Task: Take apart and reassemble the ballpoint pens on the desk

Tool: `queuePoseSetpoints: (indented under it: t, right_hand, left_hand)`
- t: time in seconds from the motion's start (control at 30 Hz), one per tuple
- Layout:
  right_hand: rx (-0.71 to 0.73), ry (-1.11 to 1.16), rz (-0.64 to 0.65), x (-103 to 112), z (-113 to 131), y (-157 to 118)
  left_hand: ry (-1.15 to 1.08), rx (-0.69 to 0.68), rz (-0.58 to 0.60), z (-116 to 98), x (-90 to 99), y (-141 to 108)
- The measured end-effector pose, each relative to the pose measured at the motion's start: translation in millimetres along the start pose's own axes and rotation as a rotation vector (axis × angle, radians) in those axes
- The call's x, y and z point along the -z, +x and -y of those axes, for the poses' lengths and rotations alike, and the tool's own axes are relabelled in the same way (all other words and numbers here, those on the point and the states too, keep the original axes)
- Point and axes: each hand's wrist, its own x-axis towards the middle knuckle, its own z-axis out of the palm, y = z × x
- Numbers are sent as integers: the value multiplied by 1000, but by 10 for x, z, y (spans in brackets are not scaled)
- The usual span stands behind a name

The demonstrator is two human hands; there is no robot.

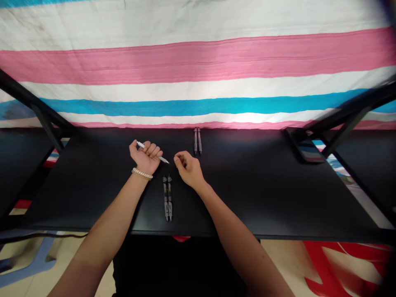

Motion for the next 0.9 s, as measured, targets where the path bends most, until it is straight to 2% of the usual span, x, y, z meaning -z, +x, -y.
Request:
queuePoseSetpoints:
  t: [0.13,0.33,0.47,0.9]
  right_hand:
    - [10,1,-39,-5,-4,-6]
    - [-51,0,-255,16,6,2]
    - [-54,2,-332,46,22,11]
    - [-32,-62,-340,16,-25,24]
  left_hand:
    - [-11,4,-22,-8,1,1]
    - [-54,-34,-55,-16,27,21]
    - [-59,-50,-58,-51,57,35]
    - [-153,27,-27,-76,66,42]
